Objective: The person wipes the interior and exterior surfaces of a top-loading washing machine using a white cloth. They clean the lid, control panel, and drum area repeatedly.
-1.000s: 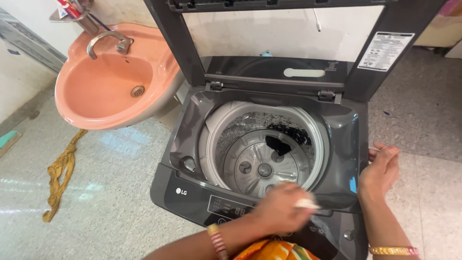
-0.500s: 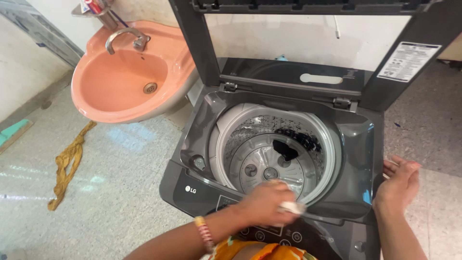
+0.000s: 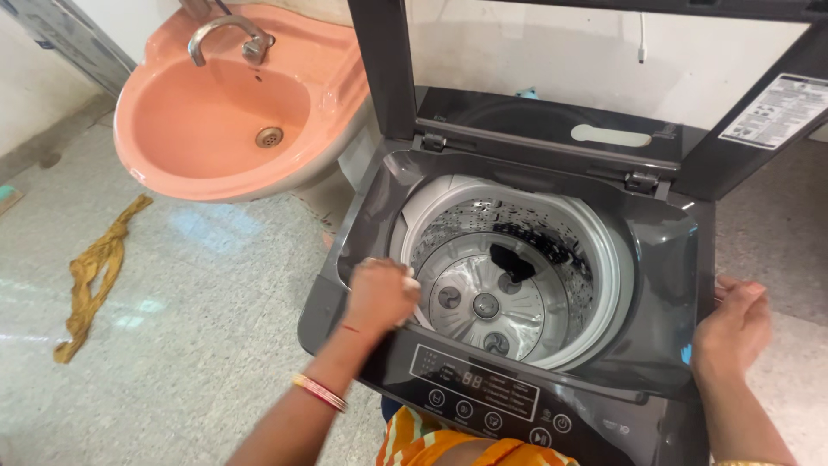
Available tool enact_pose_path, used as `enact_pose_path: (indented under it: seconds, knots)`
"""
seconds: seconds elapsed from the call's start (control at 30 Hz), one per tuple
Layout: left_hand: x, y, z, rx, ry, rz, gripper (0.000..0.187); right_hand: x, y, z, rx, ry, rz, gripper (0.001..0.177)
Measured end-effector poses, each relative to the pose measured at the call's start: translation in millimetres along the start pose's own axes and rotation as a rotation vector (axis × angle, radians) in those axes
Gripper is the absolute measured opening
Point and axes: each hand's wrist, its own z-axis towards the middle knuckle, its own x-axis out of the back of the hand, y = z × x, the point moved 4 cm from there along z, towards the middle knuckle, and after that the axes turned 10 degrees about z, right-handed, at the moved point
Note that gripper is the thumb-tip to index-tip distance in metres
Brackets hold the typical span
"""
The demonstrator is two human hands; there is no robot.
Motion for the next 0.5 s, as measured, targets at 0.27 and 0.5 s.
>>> enact_pose_path:
  seconds: [0.27,0.5]
  knots:
    - [-38,177,0,-0.391,-0.588,-0.425,0.035,-4,13,-1,0.267,0.012,-0.351,0.052]
    - [-51,141,24,-0.150,-0.555,-0.960,0.043,-26,-48,-27,0.318,0.051,-0.538,0.028]
